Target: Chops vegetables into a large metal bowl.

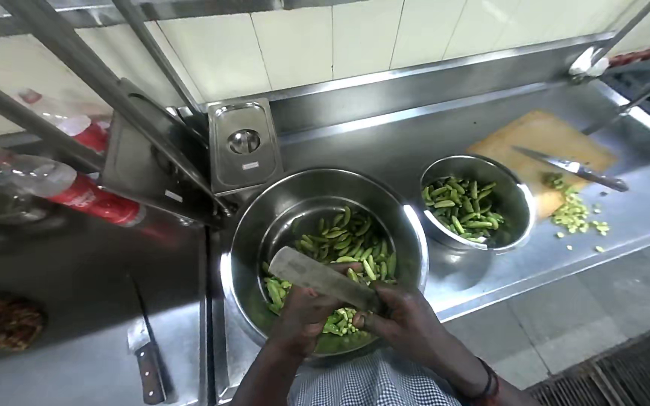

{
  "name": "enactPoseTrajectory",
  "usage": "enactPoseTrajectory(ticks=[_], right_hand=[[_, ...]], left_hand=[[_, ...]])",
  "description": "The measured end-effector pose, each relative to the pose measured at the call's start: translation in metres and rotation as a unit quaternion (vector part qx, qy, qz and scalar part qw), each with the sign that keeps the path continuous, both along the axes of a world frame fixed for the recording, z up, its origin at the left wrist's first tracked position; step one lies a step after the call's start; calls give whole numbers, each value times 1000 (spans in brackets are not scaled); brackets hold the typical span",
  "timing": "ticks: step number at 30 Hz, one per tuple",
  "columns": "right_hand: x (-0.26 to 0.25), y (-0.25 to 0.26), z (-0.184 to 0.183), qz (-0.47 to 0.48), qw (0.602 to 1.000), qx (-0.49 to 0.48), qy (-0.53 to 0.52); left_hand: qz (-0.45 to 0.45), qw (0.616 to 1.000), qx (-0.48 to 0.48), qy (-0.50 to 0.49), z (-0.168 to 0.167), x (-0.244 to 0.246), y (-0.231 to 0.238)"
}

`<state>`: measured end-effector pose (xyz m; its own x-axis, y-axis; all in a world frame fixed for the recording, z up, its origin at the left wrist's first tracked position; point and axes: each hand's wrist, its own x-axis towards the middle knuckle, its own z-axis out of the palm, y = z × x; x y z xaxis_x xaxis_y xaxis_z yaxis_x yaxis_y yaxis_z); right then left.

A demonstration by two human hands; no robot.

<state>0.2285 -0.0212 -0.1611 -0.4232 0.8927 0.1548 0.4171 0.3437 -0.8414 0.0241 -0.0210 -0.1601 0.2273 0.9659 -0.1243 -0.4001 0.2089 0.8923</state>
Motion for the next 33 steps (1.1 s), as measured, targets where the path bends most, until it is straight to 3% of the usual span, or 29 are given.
enactPoseTrajectory(ticks=[5,13,18,22,29,33], right_hand=[[6,1,-6,-30,999,23,23],[7,8,0,-110,994,2,17],[3,8,8,-91,995,-31,-4],[-1,8,10,-73,996,-43,2],[0,5,5,-47,998,-31,-13],[1,4,4,-31,999,-36,10]], left_hand=[[91,996,-20,14,2,-1,4],[66,992,28,103,1,2,-1],[76,962,125,232,-1,6,-5],[56,944,198,259,-2,8,-7],[88,935,207,274,-4,12,-14],[145,940,156,268,-7,16,-15]])
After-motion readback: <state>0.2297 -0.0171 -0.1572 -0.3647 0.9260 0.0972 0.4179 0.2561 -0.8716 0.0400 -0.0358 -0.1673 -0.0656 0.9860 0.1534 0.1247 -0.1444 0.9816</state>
